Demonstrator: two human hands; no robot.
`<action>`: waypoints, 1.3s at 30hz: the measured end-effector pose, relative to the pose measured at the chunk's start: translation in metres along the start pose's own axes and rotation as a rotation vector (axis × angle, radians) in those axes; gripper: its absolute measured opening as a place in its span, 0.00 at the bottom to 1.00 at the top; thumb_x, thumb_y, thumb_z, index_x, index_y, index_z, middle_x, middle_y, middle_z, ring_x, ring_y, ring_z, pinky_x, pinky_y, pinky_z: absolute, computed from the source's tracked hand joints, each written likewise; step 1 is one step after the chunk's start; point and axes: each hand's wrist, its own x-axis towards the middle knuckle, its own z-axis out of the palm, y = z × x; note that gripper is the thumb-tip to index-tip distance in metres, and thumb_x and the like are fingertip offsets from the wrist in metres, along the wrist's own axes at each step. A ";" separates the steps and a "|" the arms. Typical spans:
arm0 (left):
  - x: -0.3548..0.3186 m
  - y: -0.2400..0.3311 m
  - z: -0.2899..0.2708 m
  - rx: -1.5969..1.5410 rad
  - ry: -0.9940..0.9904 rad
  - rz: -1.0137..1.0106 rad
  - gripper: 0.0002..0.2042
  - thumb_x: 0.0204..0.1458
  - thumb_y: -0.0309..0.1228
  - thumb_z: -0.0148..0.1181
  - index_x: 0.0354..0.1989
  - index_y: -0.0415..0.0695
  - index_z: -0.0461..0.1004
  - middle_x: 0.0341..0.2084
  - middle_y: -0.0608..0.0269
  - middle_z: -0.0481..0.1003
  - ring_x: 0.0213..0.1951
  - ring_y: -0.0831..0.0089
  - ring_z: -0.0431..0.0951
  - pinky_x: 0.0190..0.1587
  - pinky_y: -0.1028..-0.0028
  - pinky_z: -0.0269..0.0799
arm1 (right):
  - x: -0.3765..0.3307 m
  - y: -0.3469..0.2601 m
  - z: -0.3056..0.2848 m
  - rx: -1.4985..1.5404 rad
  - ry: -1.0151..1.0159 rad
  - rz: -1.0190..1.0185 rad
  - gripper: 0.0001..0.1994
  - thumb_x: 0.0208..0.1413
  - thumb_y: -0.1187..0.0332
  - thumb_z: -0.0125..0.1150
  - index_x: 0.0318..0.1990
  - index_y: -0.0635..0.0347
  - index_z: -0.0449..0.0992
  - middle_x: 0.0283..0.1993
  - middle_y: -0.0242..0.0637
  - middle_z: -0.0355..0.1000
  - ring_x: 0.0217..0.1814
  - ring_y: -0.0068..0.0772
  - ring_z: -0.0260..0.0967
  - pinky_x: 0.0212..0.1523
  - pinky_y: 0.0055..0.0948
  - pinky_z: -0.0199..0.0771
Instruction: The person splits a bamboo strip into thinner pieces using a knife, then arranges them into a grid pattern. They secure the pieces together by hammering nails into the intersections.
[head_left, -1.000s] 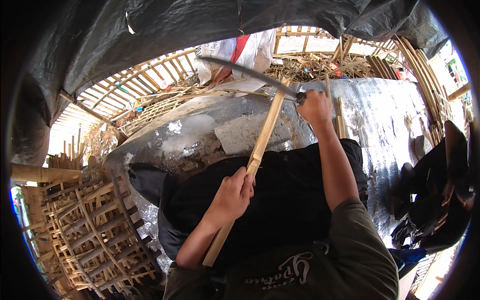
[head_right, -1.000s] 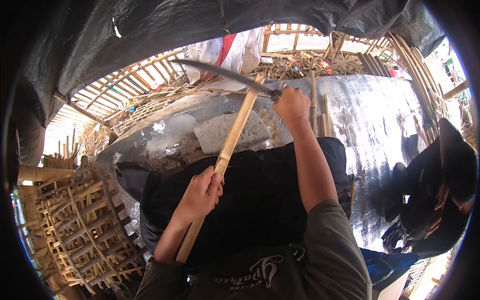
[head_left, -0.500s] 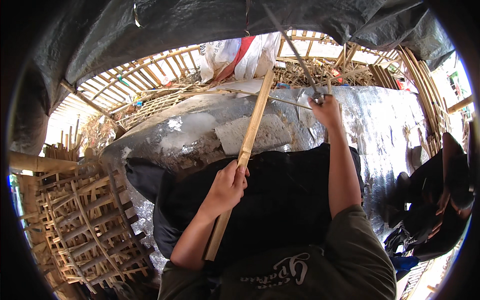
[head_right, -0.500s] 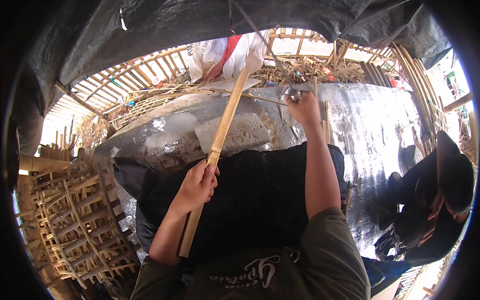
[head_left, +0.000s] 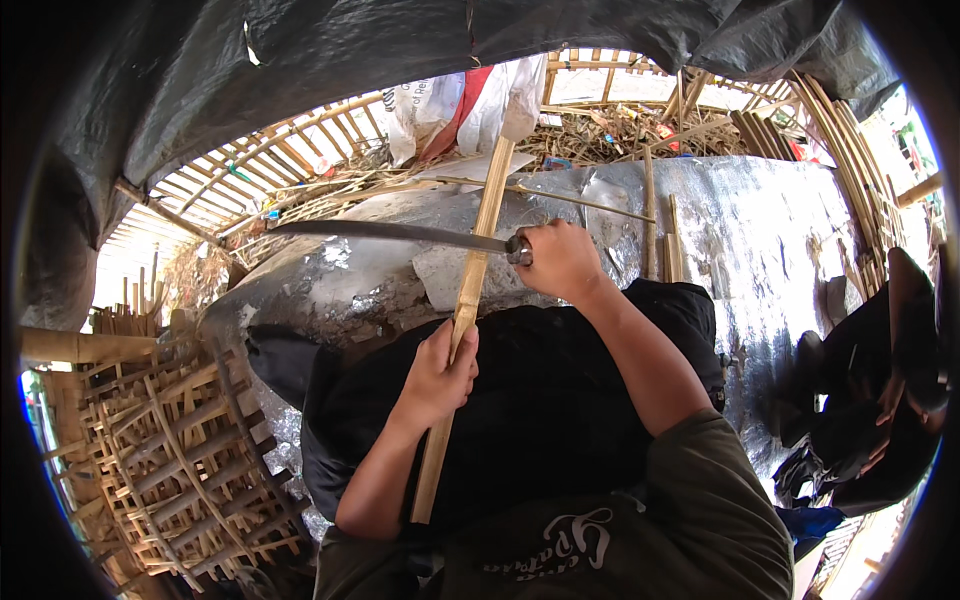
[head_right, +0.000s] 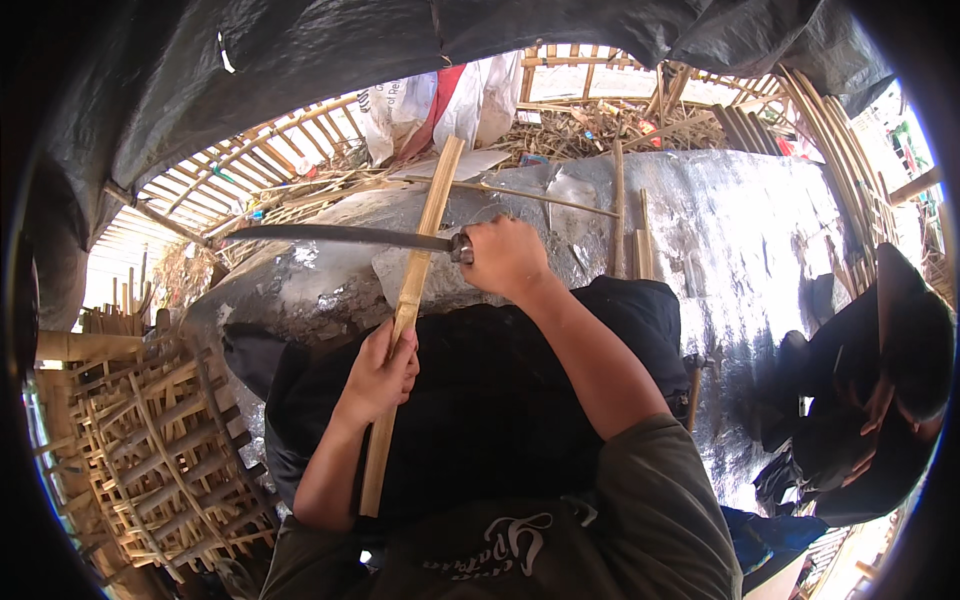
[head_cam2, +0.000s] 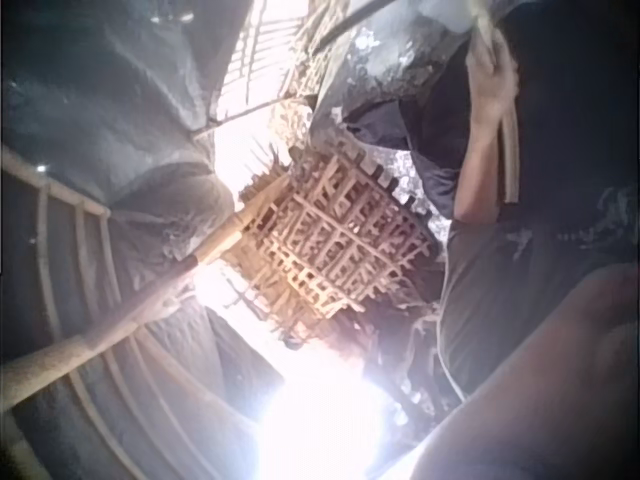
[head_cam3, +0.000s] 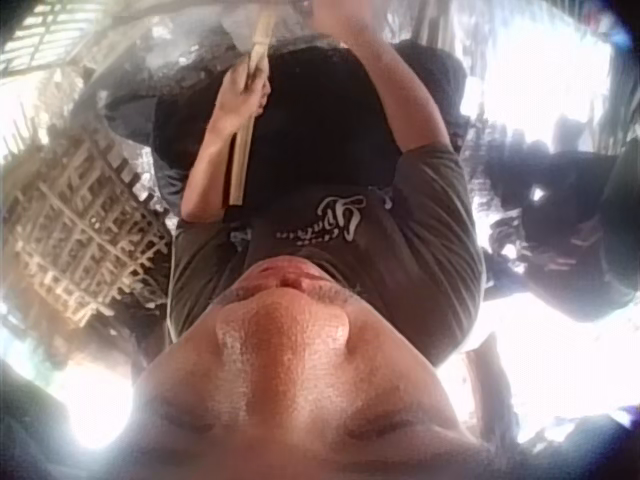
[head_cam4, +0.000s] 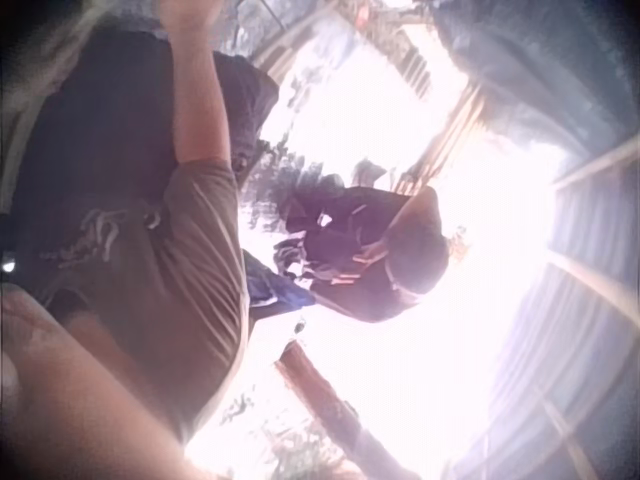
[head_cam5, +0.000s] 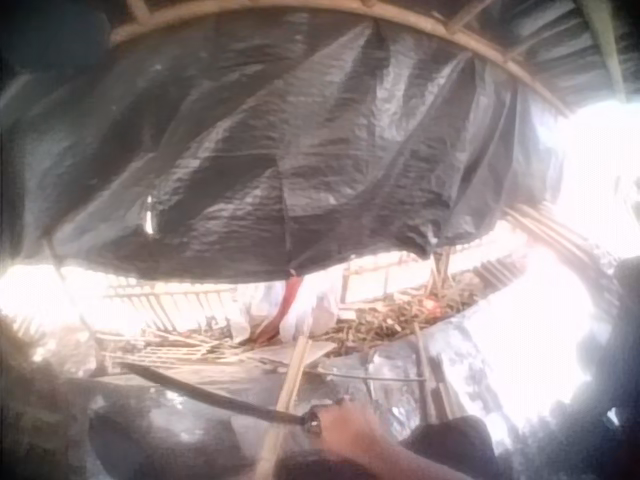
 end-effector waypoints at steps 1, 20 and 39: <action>0.001 -0.006 0.002 0.078 0.033 0.066 0.14 0.71 0.43 0.45 0.36 0.46 0.62 0.15 0.74 0.59 0.14 0.86 0.58 0.16 0.80 0.55 | 0.000 0.004 0.002 0.017 0.012 0.026 0.10 0.41 0.64 0.68 0.33 0.52 0.84 0.30 0.44 0.79 0.37 0.54 0.79 0.41 0.47 0.81; -0.021 0.004 0.004 0.205 -0.106 0.173 0.12 0.70 0.33 0.44 0.34 0.39 0.65 0.14 0.65 0.68 0.14 0.77 0.72 0.19 0.74 0.67 | 0.026 0.078 -0.038 -0.075 0.110 0.648 0.13 0.52 0.62 0.65 0.38 0.62 0.83 0.37 0.55 0.80 0.44 0.55 0.80 0.48 0.44 0.80; -0.013 0.014 -0.002 -0.140 -0.188 -0.069 0.09 0.71 0.39 0.48 0.39 0.49 0.61 0.21 0.75 0.59 0.20 0.87 0.58 0.21 0.81 0.58 | 0.017 0.058 -0.022 0.281 0.161 0.304 0.16 0.54 0.54 0.70 0.33 0.60 0.83 0.27 0.45 0.79 0.32 0.51 0.79 0.36 0.44 0.78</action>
